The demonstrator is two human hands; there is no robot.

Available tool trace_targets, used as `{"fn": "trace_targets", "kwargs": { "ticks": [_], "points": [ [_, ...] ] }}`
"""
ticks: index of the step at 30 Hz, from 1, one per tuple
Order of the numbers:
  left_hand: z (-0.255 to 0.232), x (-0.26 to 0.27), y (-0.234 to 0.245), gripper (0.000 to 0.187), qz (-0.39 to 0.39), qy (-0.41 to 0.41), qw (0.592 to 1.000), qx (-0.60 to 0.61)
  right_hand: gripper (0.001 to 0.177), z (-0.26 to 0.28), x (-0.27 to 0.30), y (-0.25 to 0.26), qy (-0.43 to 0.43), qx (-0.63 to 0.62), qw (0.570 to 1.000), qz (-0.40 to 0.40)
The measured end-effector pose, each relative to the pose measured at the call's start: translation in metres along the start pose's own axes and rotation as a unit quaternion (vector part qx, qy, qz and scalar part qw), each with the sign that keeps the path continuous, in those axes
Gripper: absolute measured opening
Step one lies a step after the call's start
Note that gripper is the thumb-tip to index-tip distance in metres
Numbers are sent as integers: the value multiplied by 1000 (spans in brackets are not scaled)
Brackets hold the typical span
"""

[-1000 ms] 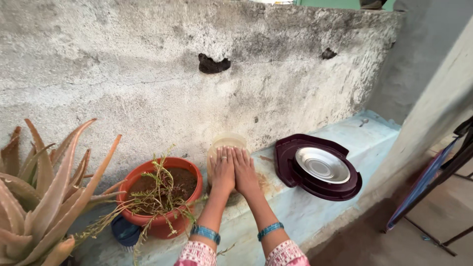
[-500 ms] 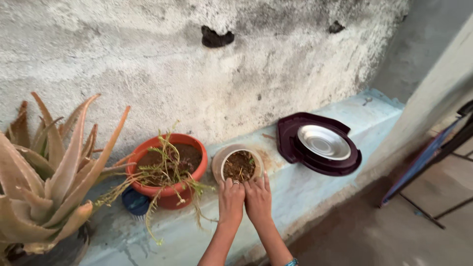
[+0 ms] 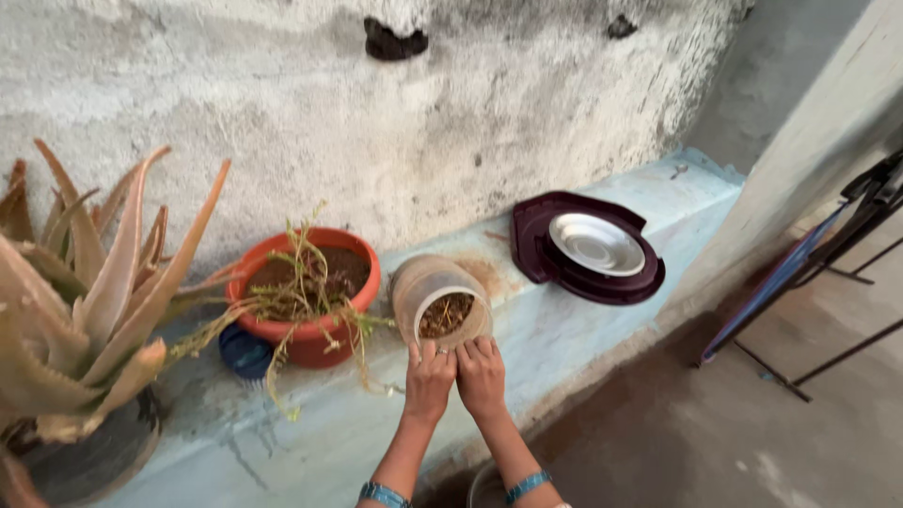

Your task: The person waters potted aloe and basil plants using a metal cup and then clears debris from the soil of the basil plant by hand.

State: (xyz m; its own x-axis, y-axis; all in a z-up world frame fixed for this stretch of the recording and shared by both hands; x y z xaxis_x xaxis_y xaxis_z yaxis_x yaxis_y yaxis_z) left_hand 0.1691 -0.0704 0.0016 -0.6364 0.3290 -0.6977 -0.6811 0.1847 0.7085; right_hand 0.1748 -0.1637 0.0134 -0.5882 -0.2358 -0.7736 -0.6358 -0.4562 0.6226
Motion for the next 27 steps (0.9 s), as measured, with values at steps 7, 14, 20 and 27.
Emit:
{"fn": "trace_targets", "kwargs": {
  "ticks": [7, 14, 20, 27],
  "points": [
    [-12, 51, -21, 13, 6, 29, 999, -25, 10, 17, 39, -2, -4, -20, 999, -37],
    [7, 28, 18, 31, -58, 72, 985, 142, 8, 21, 5, 1, 9, 11, 999, 39],
    [17, 3, 63, 52, -211, 141, 932, 259, 18, 28, -22, 20, -3, -27, 998, 54],
    [35, -38, 61, 54, -240, 263, 914, 193, 13, 14, -14, 2, -37, -25, 996, 77]
  ]
}}
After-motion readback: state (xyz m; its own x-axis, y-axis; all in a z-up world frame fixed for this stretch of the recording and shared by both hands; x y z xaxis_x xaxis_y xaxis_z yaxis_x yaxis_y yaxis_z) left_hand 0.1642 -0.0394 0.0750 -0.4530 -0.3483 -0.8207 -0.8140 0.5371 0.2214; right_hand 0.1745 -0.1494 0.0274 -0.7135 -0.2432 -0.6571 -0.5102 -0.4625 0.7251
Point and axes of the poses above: each hand's wrist, its own x-axis away from the middle knuckle, its own y-axis out of the back of the hand, z = x × y, the point moved 5 cm from there along -x, towards the middle knuckle, and after that the axes turned 1 degree about -y, right-handed, at the moved point
